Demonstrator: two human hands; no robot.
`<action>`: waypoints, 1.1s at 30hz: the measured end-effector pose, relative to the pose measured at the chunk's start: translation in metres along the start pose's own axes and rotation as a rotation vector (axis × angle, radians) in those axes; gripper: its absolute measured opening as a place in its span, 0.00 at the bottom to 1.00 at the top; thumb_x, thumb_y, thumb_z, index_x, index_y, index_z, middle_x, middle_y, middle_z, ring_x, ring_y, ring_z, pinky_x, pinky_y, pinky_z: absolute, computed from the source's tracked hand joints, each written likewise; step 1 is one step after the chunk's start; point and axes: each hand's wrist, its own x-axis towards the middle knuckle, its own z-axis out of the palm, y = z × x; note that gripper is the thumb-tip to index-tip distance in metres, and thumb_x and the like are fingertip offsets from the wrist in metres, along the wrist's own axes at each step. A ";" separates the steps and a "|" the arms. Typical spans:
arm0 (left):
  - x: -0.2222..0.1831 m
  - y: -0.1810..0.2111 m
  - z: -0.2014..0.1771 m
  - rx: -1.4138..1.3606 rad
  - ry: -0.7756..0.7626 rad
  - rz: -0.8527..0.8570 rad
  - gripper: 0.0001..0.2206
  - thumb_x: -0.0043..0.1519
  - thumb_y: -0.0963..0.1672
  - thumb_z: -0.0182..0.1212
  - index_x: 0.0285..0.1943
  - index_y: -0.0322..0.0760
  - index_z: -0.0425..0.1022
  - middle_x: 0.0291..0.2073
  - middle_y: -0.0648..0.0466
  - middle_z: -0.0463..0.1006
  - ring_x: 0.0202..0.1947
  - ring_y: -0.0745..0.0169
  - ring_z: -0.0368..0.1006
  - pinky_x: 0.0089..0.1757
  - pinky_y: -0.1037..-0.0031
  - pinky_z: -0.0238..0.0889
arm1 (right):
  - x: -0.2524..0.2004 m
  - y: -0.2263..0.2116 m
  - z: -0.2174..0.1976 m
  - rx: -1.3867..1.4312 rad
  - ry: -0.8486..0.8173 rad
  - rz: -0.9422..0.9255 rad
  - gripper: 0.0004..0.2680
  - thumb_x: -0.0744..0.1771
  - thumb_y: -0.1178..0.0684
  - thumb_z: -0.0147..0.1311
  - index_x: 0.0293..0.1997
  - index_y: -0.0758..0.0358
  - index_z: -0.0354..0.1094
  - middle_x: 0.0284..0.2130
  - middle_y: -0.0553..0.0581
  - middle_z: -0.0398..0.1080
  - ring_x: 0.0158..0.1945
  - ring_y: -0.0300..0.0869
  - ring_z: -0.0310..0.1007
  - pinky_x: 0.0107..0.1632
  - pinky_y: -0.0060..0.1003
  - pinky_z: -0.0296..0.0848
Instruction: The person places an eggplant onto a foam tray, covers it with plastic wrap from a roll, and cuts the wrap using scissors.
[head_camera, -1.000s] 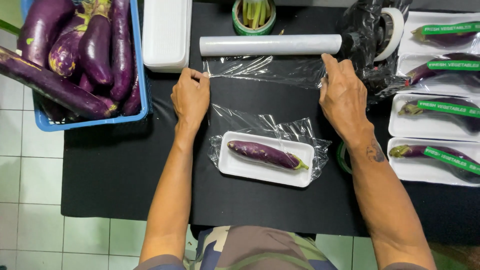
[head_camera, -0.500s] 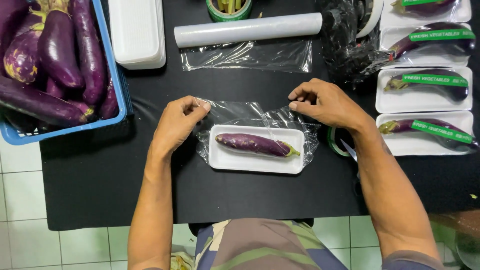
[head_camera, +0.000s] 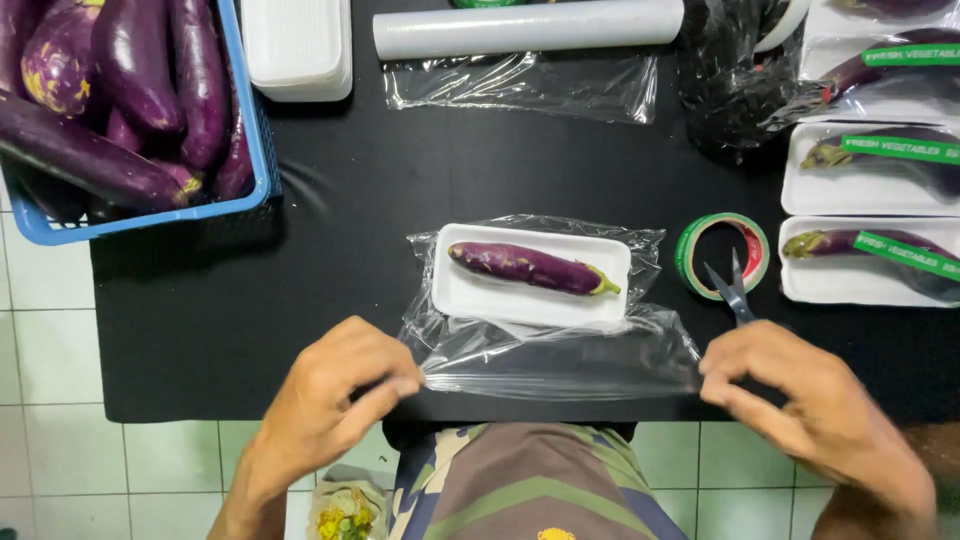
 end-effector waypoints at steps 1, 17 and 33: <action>-0.014 -0.004 0.007 0.003 -0.001 -0.004 0.06 0.64 0.41 0.57 0.35 0.41 0.78 0.32 0.61 0.81 0.33 0.64 0.72 0.40 0.72 0.64 | -0.010 0.002 0.013 0.005 -0.002 -0.002 0.03 0.64 0.52 0.59 0.34 0.57 0.76 0.36 0.50 0.79 0.39 0.38 0.80 0.46 0.33 0.77; -0.110 -0.047 0.078 0.525 -0.335 -0.061 0.04 0.57 0.41 0.60 0.39 0.42 0.77 0.35 0.56 0.76 0.35 0.54 0.67 0.34 0.62 0.58 | -0.071 0.033 0.130 -0.528 -0.354 0.204 0.05 0.69 0.44 0.52 0.41 0.46 0.66 0.34 0.47 0.67 0.36 0.47 0.68 0.35 0.46 0.67; 0.072 -0.066 0.025 0.061 0.127 -0.735 0.20 0.58 0.45 0.66 0.58 0.34 0.76 0.35 0.52 0.83 0.38 0.52 0.81 0.44 0.59 0.71 | 0.148 0.010 0.053 -0.266 0.184 -0.058 0.08 0.67 0.56 0.62 0.50 0.63 0.77 0.42 0.61 0.76 0.48 0.54 0.77 0.51 0.49 0.73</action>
